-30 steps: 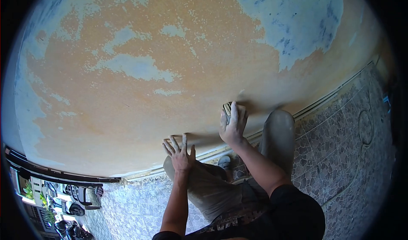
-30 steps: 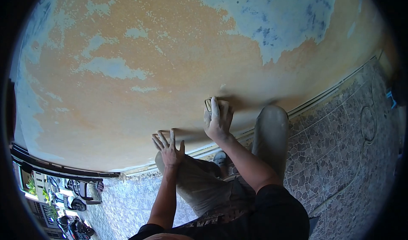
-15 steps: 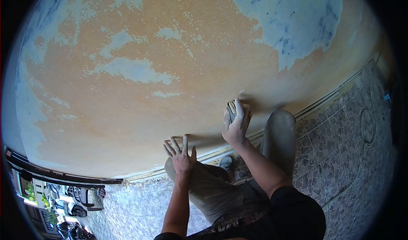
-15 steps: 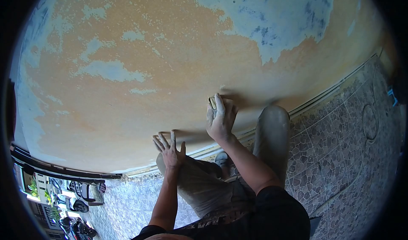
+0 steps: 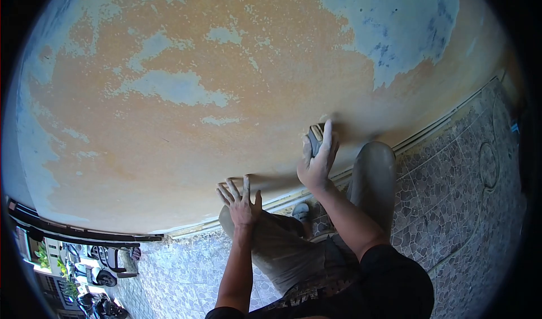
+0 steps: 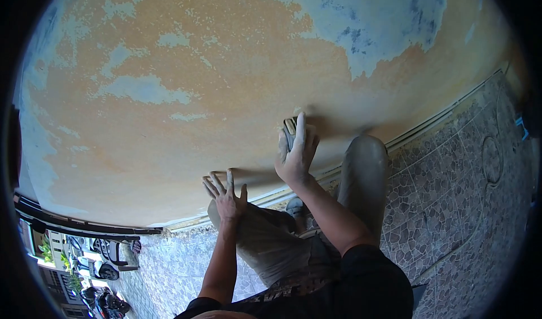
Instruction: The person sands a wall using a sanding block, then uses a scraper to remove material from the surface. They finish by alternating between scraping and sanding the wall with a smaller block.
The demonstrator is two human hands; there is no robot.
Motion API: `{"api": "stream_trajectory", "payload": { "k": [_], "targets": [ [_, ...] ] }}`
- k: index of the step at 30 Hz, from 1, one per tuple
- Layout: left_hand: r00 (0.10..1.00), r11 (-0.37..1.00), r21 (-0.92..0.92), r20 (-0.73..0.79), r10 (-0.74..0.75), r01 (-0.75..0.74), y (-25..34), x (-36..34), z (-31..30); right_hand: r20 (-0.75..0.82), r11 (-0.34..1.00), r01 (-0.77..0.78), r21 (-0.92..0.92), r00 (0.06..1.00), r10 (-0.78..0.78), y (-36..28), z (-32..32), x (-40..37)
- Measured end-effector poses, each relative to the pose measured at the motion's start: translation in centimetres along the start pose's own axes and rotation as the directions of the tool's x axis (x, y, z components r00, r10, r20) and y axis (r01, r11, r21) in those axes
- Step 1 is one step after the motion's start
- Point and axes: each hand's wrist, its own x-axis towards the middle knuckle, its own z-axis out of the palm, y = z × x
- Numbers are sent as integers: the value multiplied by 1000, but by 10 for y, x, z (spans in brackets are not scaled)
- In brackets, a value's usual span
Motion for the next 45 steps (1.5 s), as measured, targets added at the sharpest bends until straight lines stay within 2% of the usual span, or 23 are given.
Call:
{"api": "stream_trajectory", "payload": {
  "k": [3,6,7,9,11,12,14,16,18,19,21,23,25,26,28,31,34,35,37,39,42,43,45],
  "targets": [
    [999,1000,30,34,5,-6,-2,-10,-4,-215,967,-153,204,957,197,-16,0,66],
    [1000,999,34,1,20,-20,-7,-9,0,-224,904,-222,366,922,317,-21,0,85],
    [999,999,40,-16,32,-31,-8,-10,2,-241,967,-127,222,953,181,-19,3,75],
    [999,999,30,-33,36,-35,-5,-8,5,-119,996,-55,63,991,62,-5,11,25],
    [1000,1000,-6,-8,-3,3,1,-6,-4,3,976,201,-81,980,-201,15,11,-11],
    [999,999,-32,22,-35,36,2,-6,-6,2,976,199,-86,980,-199,14,9,-9],
    [1000,1000,-23,-21,10,-11,-1,-6,-2,25,999,45,9,999,-46,-1,2,9],
    [1000,1000,3,13,14,-14,-1,-8,-6,-44,1000,-13,6,999,14,-15,3,50],
    [1000,1000,6,16,11,-11,-2,-11,-2,-285,984,-31,174,955,81,-23,5,89],
    [1000,1000,10,9,8,-8,-4,-8,0,-293,983,-23,182,953,76,-25,4,88],
    [1000,1000,24,-17,19,-19,-6,-8,4,-83,948,-108,298,987,139,-26,-2,75],
    [999,999,26,-22,23,-23,-6,-9,7,14,1000,-3,25,1000,2,-9,3,30],
    [999,1000,16,-18,26,-26,-6,-9,5,158,997,73,-5,985,-71,30,10,-26],
    [1000,1000,11,-10,24,-24,-5,-9,5,154,997,78,-6,985,-76,28,9,-19],
    [998,998,31,-41,48,-47,-5,-6,6,-35,999,35,-12,999,-35,9,2,9],
    [1000,1000,7,20,5,-5,-2,-8,-2,-300,971,-93,220,941,159,-15,2,73],
    [1000,1000,-18,-22,-15,15,-1,-7,0,-251,990,-81,119,962,109,-27,-9,92],
    [999,1000,-21,-34,-17,16,-2,-6,1,-218,973,-108,205,964,153,-23,-3,77],
    [999,1000,-25,-33,-5,4,-2,-8,2,-123,990,-90,109,987,104,-7,11,30],
    [1000,999,-44,-17,-14,13,1,-7,-2,-118,994,95,55,989,-88,6,18,-3],
    [1000,1000,-22,-11,0,0,-1,-4,-1,-65,997,45,59,997,-41,4,8,2],
    [1000,1000,-17,1,-3,3,-1,-8,-4,-110,986,-60,155,991,77,0,12,14],
    [1000,1000,-26,-7,1,-1,-1,-7,-4,-145,986,-65,157,985,88,-19,2,64]
  ]
}}
